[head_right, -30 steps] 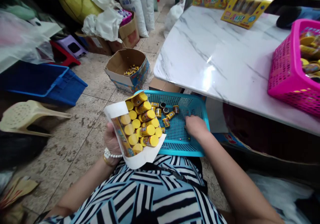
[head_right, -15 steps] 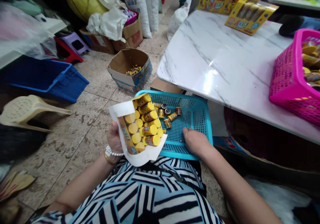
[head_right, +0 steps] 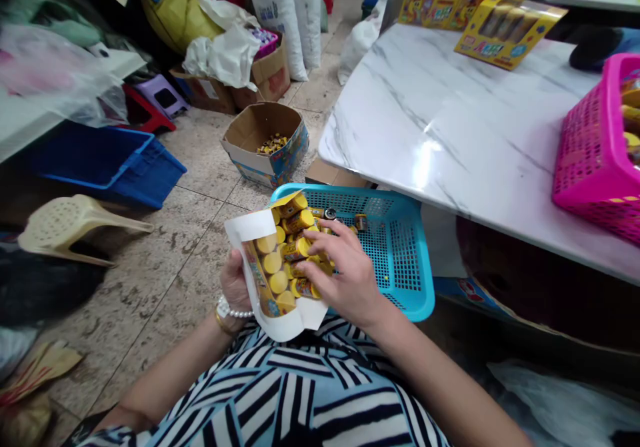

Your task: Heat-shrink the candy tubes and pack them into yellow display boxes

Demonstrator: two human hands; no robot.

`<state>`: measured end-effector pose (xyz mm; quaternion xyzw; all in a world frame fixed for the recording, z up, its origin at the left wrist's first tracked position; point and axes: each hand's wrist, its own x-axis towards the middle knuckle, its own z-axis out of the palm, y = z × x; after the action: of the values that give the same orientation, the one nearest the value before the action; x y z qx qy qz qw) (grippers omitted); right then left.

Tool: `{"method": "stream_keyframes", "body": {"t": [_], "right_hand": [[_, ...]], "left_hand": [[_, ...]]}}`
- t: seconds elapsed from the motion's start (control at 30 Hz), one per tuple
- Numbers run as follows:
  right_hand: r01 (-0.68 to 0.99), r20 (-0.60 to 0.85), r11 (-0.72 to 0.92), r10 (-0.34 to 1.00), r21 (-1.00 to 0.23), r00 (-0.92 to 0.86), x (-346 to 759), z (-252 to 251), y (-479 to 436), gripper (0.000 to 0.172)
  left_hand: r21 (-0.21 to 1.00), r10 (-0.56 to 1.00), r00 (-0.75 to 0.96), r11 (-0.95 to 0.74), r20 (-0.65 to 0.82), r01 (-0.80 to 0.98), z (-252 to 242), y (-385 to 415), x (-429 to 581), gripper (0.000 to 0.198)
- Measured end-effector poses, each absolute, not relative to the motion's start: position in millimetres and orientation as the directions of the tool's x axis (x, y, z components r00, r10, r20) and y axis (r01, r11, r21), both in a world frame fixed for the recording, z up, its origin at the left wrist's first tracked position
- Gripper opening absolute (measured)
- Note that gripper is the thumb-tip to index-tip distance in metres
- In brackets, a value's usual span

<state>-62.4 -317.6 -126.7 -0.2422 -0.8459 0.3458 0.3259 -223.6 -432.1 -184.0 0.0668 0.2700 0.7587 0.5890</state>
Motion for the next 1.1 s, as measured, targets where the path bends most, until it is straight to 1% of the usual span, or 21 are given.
{"method": "stream_keyframes", "body": {"t": [0.03, 0.1, 0.17, 0.23, 0.3, 0.37, 0.4, 0.43, 0.47, 0.5, 0.53, 0.6, 0.63, 0.7, 0.77, 0.83, 0.87, 0.93, 1.0, 1.03, 1.1], "right_hand": [[0.22, 0.384, 0.639, 0.664, -0.737, -0.642, -58, -131, -314, 0.004], [0.35, 0.345, 0.603, 0.743, -0.717, -0.573, -48, -144, -299, 0.008], [0.504, 0.209, 0.556, 0.782, -0.661, -0.588, -42, -160, -280, 0.014], [0.625, -0.012, 0.547, 0.747, -0.557, -0.665, -45, -179, -265, 0.018], [0.682, -0.213, 0.592, 0.668, -0.429, -0.713, -54, -199, -258, 0.02], [0.69, -0.316, 0.644, 0.613, -0.33, -0.724, -63, -215, -256, 0.023], [0.683, -0.338, 0.662, 0.595, -0.307, -0.729, -65, -219, -256, 0.023], [0.679, -0.343, 0.662, 0.588, -0.317, -0.733, -65, -222, -256, 0.022], [0.681, -0.329, 0.635, 0.597, -0.364, -0.732, -64, -221, -255, 0.022], [0.676, -0.296, 0.583, 0.617, -0.451, -0.729, -60, -218, -253, 0.023], [0.648, -0.252, 0.504, 0.643, -0.571, -0.723, -55, -212, -250, 0.025], [0.482, -0.154, 0.3, 0.699, -0.823, -0.698, -46, -193, -245, 0.032], [0.369, -0.108, 0.216, 0.719, -0.904, -0.687, -43, -181, -244, 0.035], [0.183, -0.022, 0.138, 0.738, -0.973, -0.674, -43, -154, -248, 0.037], [0.093, 0.055, 0.158, 0.739, -0.983, -0.671, -51, -131, -260, 0.033], [0.077, 0.128, 0.241, 0.729, -0.967, -0.673, -63, -116, -278, 0.03], [0.093, 0.169, 0.312, 0.716, -0.946, -0.677, -70, -112, -286, 0.029], [0.14, 0.264, 0.488, 0.666, -0.861, -0.697, -79, -110, -300, 0.029], [0.159, 0.337, 0.608, 0.617, -0.778, -0.711, -81, -114, -302, 0.029], [0.169, 0.353, 0.625, 0.62, -0.762, -0.701, -79, -118, -298, 0.029], [0.252, 0.339, 0.6, 0.696, -0.759, -0.633, -71, -132, -279, 0.029]], "left_hand": [[0.479, 0.932, -0.29, -0.158, -0.215, -0.863, -185, -433, -224, 0.064], [0.463, 0.934, -0.283, -0.156, -0.217, -0.873, -187, -434, -226, 0.065], [0.453, 0.937, -0.277, -0.156, -0.214, -0.878, -189, -434, -227, 0.067], [0.448, 0.943, -0.264, -0.15, -0.203, -0.881, -190, -434, -227, 0.069], [0.444, 0.946, -0.258, -0.149, -0.195, -0.883, -189, -432, -226, 0.069], [0.442, 0.944, -0.264, -0.155, -0.197, -0.883, -187, -432, -224, 0.067], [0.442, 0.943, -0.267, -0.156, -0.199, -0.883, -187, -432, -223, 0.067], [0.443, 0.942, -0.269, -0.157, -0.201, -0.882, -187, -433, -223, 0.066], [0.446, 0.941, -0.269, -0.155, -0.204, -0.882, -187, -433, -223, 0.066], [0.45, 0.941, -0.267, -0.15, -0.208, -0.88, -187, -434, -224, 0.066], [0.455, 0.941, -0.262, -0.142, -0.213, -0.879, -188, -434, -224, 0.065], [0.461, 0.942, -0.252, -0.126, -0.222, -0.878, -190, -435, -226, 0.063], [0.461, 0.943, -0.248, -0.123, -0.223, -0.879, -190, -435, -226, 0.062], [0.458, 0.942, -0.249, -0.123, -0.225, -0.881, -192, -435, -226, 0.06], [0.461, 0.939, -0.261, -0.133, -0.226, -0.878, -191, -433, -224, 0.059], [0.469, 0.941, -0.263, -0.137, -0.214, -0.872, -190, -432, -222, 0.06], [0.472, 0.945, -0.254, -0.131, -0.207, -0.872, -189, -431, -221, 0.061], [0.472, 0.954, -0.229, -0.114, -0.194, -0.874, -188, -431, -221, 0.063], [0.465, 0.954, -0.225, -0.11, -0.2, -0.878, -187, -433, -221, 0.062], [0.46, 0.949, -0.236, -0.118, -0.208, -0.88, -188, -434, -222, 0.062], [0.453, 0.938, -0.264, -0.139, -0.226, -0.881, -189, -435, -224, 0.062]]}}
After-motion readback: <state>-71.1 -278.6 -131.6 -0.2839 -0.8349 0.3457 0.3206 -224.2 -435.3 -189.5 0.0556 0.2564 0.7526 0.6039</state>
